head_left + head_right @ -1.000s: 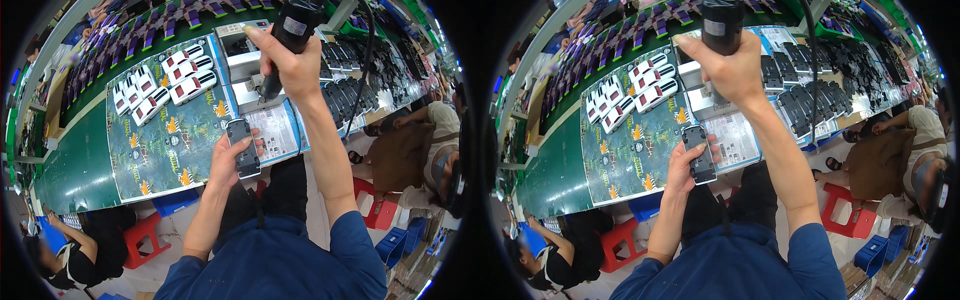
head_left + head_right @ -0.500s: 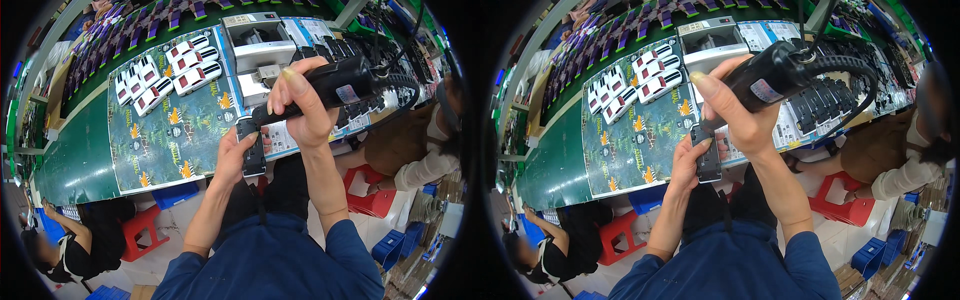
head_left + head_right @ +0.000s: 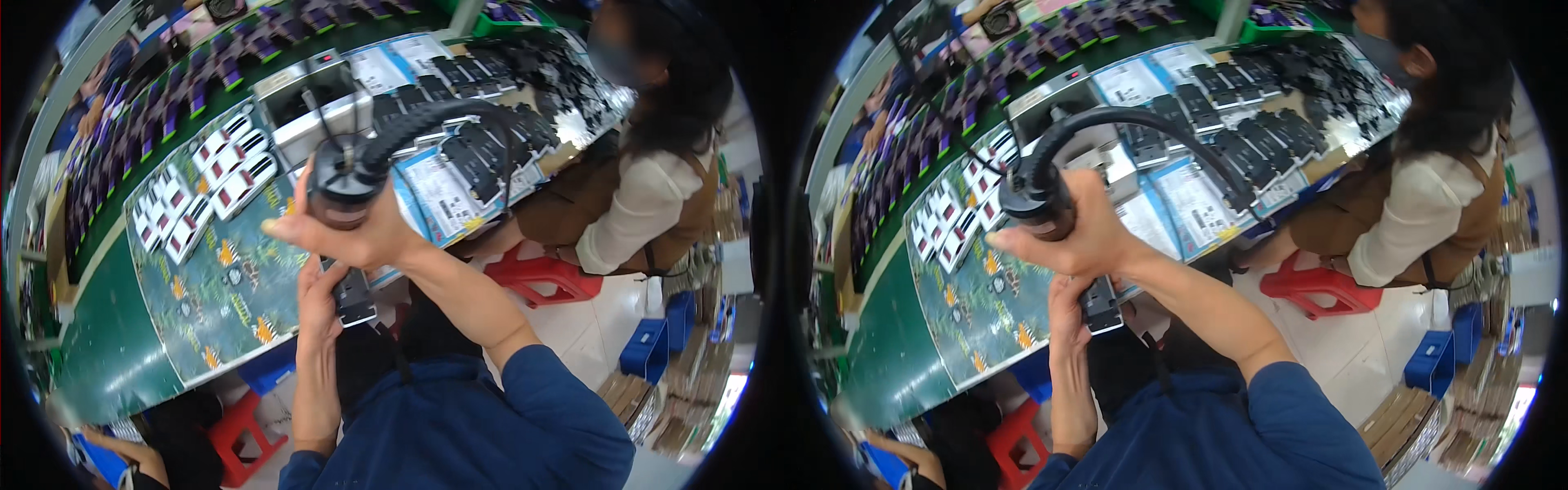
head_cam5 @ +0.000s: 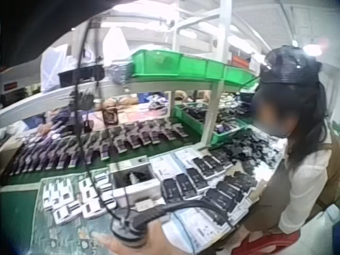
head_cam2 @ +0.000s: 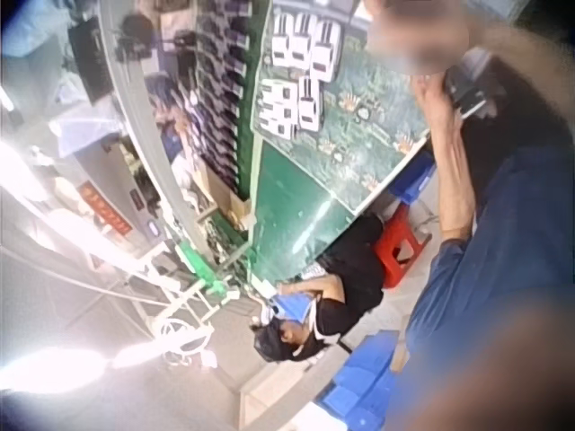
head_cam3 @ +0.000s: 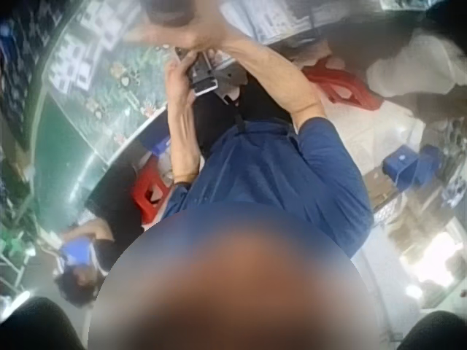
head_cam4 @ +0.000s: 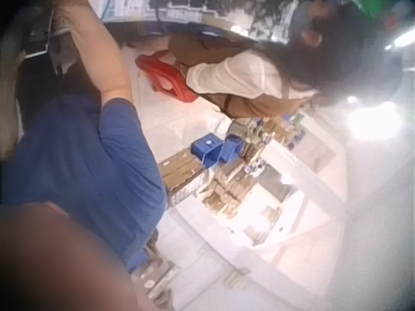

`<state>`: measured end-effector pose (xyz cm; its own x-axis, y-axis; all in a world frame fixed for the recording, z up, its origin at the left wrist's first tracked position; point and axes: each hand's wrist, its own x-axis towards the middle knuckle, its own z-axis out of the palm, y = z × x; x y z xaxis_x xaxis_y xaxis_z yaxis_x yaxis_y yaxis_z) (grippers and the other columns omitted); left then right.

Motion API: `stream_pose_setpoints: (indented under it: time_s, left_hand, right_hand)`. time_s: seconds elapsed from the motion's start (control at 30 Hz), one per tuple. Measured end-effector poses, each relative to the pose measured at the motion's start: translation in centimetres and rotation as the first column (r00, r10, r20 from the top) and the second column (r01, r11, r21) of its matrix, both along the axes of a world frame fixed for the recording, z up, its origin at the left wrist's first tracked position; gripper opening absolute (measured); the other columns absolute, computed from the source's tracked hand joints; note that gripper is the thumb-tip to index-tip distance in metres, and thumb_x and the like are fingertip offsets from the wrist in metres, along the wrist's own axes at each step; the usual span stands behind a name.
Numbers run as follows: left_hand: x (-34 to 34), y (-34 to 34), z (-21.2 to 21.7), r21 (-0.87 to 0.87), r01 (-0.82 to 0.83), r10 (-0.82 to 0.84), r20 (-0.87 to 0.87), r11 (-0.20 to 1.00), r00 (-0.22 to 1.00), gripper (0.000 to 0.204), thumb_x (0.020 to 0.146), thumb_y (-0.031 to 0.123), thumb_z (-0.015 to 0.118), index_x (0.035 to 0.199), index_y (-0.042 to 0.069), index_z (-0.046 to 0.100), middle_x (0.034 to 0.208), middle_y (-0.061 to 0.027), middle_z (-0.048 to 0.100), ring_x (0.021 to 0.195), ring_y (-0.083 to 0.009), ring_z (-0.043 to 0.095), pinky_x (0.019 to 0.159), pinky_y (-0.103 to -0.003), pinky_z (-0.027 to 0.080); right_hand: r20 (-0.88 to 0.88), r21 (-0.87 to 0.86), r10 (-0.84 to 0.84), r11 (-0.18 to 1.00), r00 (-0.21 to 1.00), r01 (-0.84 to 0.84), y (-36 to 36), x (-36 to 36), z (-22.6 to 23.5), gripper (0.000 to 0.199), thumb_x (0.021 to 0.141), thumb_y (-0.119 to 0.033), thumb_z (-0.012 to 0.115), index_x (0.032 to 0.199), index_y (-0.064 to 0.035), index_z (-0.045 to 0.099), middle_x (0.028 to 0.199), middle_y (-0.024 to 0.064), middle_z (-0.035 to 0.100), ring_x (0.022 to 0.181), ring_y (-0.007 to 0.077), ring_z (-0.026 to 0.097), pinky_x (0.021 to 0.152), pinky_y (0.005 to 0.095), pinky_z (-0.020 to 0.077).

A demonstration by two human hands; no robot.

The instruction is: Assembling and inspecting small electronic components using a handheld tool on a factory production line.

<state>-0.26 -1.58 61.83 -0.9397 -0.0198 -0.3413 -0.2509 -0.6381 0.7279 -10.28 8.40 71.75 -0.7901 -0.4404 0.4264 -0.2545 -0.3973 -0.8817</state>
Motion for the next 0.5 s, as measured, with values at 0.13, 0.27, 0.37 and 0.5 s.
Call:
stream_pose_setpoints:
  time_s: [0.13,0.27,0.37,0.5]
  left_hand:
    - [-0.5,0.2,-0.7,-0.049,-0.005,0.006,0.014,0.999,1.0,0.024,0.09,0.007,0.057,0.109,-0.008,0.06,0.089,-0.0208,0.069,0.076,-0.027,0.07,0.065,-0.034,0.06]
    - [-0.2,0.3,0.5,-0.012,-0.004,0.004,-0.018,1.0,1.0,0.028,0.088,0.004,0.056,0.113,-0.009,0.056,0.089,-0.0201,0.069,0.076,-0.0266,0.071,0.068,-0.035,0.061]
    - [-0.1,0.3,0.1,-0.069,-0.006,0.007,0.015,0.998,1.0,0.028,0.088,0.005,0.056,0.113,-0.009,0.057,0.089,-0.0195,0.069,0.076,-0.0261,0.071,0.069,-0.035,0.06]
    - [-0.3,0.8,0.3,-0.067,0.086,-0.088,-0.019,0.994,0.996,0.027,0.092,0.005,0.056,0.118,-0.003,0.056,0.092,-0.0148,0.07,0.079,-0.0207,0.071,0.07,-0.032,0.058]
  right_hand:
    - [-0.095,-0.029,-0.008,1.0,0.995,0.005,0.5,-0.4,0.0,0.025,0.078,-0.014,0.081,0.077,-0.0038,0.059,0.062,-0.0086,0.045,0.057,0.0,0.037,0.049,0.0209,0.0266]
    - [-0.109,-0.073,0.004,0.997,0.994,-0.012,0.1,-0.6,-0.3,0.028,0.075,-0.019,0.082,0.079,-0.003,0.06,0.065,-0.0072,0.048,0.061,0.0021,0.039,0.051,0.0223,0.0283]
    - [0.024,-0.076,0.063,0.995,0.998,-0.061,0.5,-0.2,-0.3,0.029,0.075,-0.02,0.083,0.077,-0.0023,0.061,0.063,-0.0064,0.047,0.06,0.002,0.039,0.05,0.022,0.0303]
    - [-0.147,-0.086,0.005,0.996,0.989,-0.018,1.8,-0.1,-0.2,0.029,0.078,-0.014,0.082,0.07,-0.0055,0.055,0.059,-0.0079,0.043,0.057,0.002,0.037,0.05,0.0231,0.028]
